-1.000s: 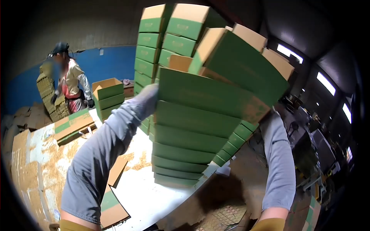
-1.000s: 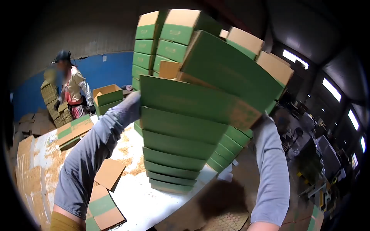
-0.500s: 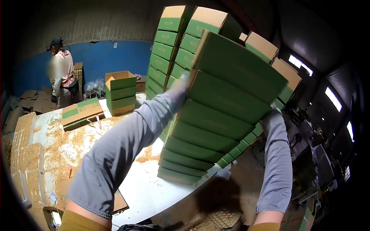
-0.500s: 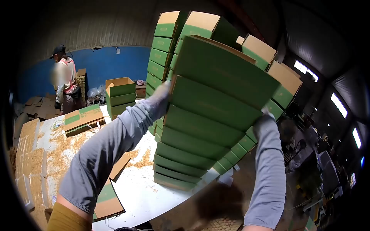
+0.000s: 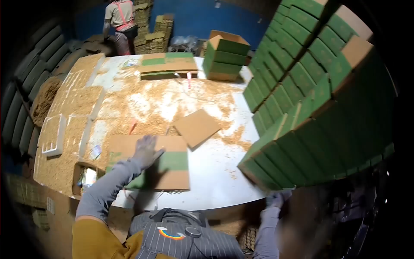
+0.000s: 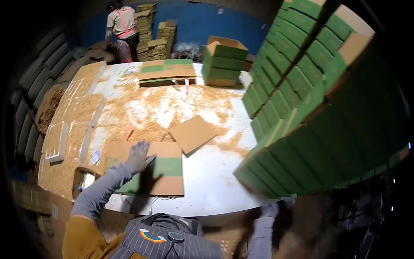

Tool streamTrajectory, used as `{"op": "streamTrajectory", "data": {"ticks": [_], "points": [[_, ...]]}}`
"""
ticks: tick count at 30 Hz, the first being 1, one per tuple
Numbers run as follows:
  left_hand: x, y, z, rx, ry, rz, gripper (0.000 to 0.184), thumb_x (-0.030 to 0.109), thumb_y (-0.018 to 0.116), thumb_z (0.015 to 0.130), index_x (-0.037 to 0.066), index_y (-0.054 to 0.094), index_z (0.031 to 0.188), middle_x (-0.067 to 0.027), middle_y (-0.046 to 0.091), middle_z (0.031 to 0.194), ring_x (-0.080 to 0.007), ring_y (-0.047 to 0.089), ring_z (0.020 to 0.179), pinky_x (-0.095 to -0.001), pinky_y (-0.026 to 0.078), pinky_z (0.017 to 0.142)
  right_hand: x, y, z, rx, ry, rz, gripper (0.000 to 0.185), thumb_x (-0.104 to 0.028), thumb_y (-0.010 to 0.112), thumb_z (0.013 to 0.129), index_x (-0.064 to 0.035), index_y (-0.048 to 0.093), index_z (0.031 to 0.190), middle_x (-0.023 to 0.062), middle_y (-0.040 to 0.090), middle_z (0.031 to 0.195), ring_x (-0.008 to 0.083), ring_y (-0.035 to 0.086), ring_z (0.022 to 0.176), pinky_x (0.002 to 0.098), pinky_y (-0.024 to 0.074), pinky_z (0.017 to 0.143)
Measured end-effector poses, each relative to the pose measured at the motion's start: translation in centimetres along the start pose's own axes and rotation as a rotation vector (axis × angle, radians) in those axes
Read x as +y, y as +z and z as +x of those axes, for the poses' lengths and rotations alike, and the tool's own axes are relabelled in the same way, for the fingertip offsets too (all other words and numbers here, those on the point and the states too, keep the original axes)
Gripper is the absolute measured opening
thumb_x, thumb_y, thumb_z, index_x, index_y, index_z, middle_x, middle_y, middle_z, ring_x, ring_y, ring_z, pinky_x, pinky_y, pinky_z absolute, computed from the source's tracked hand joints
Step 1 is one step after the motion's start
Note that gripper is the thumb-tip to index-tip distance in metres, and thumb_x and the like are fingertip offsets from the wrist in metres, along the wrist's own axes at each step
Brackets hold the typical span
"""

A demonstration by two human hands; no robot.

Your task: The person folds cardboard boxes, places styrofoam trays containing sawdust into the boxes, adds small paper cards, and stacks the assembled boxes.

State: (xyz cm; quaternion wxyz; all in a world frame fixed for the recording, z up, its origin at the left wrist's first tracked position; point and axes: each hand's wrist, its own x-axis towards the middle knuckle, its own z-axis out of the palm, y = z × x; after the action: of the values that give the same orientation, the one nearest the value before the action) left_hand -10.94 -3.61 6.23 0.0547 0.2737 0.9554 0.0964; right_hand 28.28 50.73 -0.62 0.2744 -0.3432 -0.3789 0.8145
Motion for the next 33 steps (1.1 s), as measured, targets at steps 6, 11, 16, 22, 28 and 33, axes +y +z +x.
{"op": "streamTrajectory", "data": {"ticks": [6,11,16,22,28,33], "points": [[-8.5,6.7,-16.6,-0.215,-0.006,0.037,0.094,0.065,0.050,0.084,0.002,0.020,0.149,-0.0275,0.017,0.152,-0.0417,0.011,0.143,-0.0605,0.001,0.113,28.4,25.1,-0.5,-0.210,0.195,-0.729,0.044,-0.025,0.067,0.087,-0.0096,0.056,0.126,0.0061,0.061,0.093,0.0169,0.058,0.077,0.0321,0.0500,0.064],[-8.6,7.8,-19.8,-0.222,0.026,-0.092,0.096,0.063,0.052,0.084,0.005,0.014,0.151,-0.0275,0.010,0.154,-0.0413,0.002,0.145,-0.0594,-0.005,0.113,31.7,31.1,-5.9,-0.120,-0.559,-1.606,0.051,-0.044,0.066,0.079,-0.0111,0.061,0.118,0.0201,0.058,0.112,0.0396,0.052,0.108,0.0494,0.0416,0.094],[-11.5,2.0,-17.5,-0.058,0.071,-0.335,0.076,0.049,0.061,0.085,0.007,0.036,0.143,-0.0231,0.027,0.150,-0.0401,0.020,0.141,-0.0570,0.012,0.114,23.6,32.9,-9.3,-0.236,0.013,-0.482,0.032,-0.010,0.067,0.083,0.0048,0.063,0.112,0.0102,0.067,0.102,0.0174,0.062,0.089,0.0299,0.0497,0.082],[-14.0,-14.5,-10.2,0.379,0.006,-0.026,0.045,0.036,0.057,0.091,0.006,0.057,0.125,-0.0201,0.058,0.124,-0.0363,0.052,0.118,-0.0482,0.033,0.106,16.7,38.0,-8.8,-0.606,0.011,-0.553,0.035,-0.007,0.066,0.082,0.0000,0.058,0.115,0.0081,0.062,0.111,0.0177,0.055,0.106,0.0311,0.0392,0.097],[-12.2,-16.9,-13.1,-0.198,0.014,-0.427,0.032,0.034,0.057,0.092,0.007,0.068,0.107,-0.0185,0.068,0.095,-0.0323,0.066,0.089,-0.0382,0.050,0.082,15.6,43.0,-14.7,-0.378,-1.101,-0.973,0.055,-0.009,0.063,0.081,-0.0014,0.046,0.133,0.0184,0.045,0.138,0.0346,0.039,0.131,0.0451,0.0257,0.112],[-11.1,-14.7,-13.2,-0.455,-0.067,-0.789,0.033,0.024,0.060,0.093,-0.004,0.065,0.109,-0.0071,0.070,0.086,-0.0075,0.058,0.081,-0.0281,0.048,0.076,18.4,46.8,-12.9,-0.811,-1.313,-1.604,0.064,-0.050,0.062,0.080,-0.0175,0.048,0.134,0.0088,0.049,0.131,0.0310,0.038,0.128,0.0565,0.0126,0.115]]}}
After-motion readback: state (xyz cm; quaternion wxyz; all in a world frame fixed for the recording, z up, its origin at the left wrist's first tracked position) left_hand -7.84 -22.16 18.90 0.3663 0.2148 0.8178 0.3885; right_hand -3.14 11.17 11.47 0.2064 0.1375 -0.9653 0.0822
